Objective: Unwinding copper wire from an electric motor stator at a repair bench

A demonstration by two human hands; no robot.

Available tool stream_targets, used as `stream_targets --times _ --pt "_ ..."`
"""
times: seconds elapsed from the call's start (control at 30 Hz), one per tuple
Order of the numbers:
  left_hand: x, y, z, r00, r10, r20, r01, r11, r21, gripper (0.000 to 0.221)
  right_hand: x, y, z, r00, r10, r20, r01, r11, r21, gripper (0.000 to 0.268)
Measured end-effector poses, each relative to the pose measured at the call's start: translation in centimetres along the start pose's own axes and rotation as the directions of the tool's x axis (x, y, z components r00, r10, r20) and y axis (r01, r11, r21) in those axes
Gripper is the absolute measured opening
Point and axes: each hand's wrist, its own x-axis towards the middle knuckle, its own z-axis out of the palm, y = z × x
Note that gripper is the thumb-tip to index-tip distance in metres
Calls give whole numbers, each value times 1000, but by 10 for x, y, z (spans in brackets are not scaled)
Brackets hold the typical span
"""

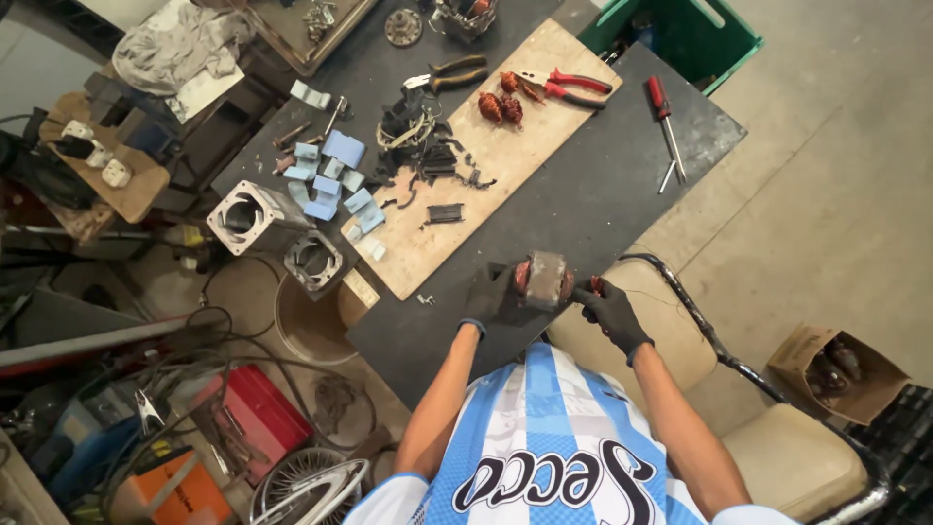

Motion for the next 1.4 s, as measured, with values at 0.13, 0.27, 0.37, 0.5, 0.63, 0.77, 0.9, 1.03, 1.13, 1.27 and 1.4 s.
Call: stream_targets --times 0.13,0.27,0.37,0.5,0.63,0.77,0.9,1.03,1.13,1.27,1.4 --pt "16 -5 20 997 67 -38 -68 998 -16 63 12 24 -32 997 -65 -32 61 991 -117 31" --pt "4 0 10 991 134 8 -134 991 15 51 15 58 -89 979 -118 -168 84 978 -192 32" --pt "53 -55 27 1000 12 -15 -13 999 -36 75 -9 68 -139 963 -106 -247 49 973 -226 34" --pt "-144 85 -2 996 80 -46 -80 997 4 76 -30 110 -194 938 -85 -337 7 974 -228 35" --pt "-96 57 49 957 280 -70 -220 865 452 79 -67 134 -221 910 -44 -413 -51 975 -218 32" --pt "-42 10 92 686 492 -536 -366 870 331 81 -136 77 -191 815 60 -576 -70 998 5 14" --pt "-58 48 73 982 171 -82 -167 575 -801 31 -157 113 -199 771 126 -624 -102 992 74 21" --pt "-80 96 48 820 486 -303 -460 874 155 47 -174 122 -196 736 202 -646 -135 979 152 22" --pt "-50 110 48 634 773 -32 -693 586 421 24 -194 99 -187 705 274 -654 -166 960 224 25" --pt "48 127 65 305 890 340 -667 -55 743 38 -221 71 -179 704 322 -633 -162 941 298 27" --pt "61 186 60 585 804 104 -747 485 454 90 -224 70 -178 680 360 -639 -145 920 364 22"
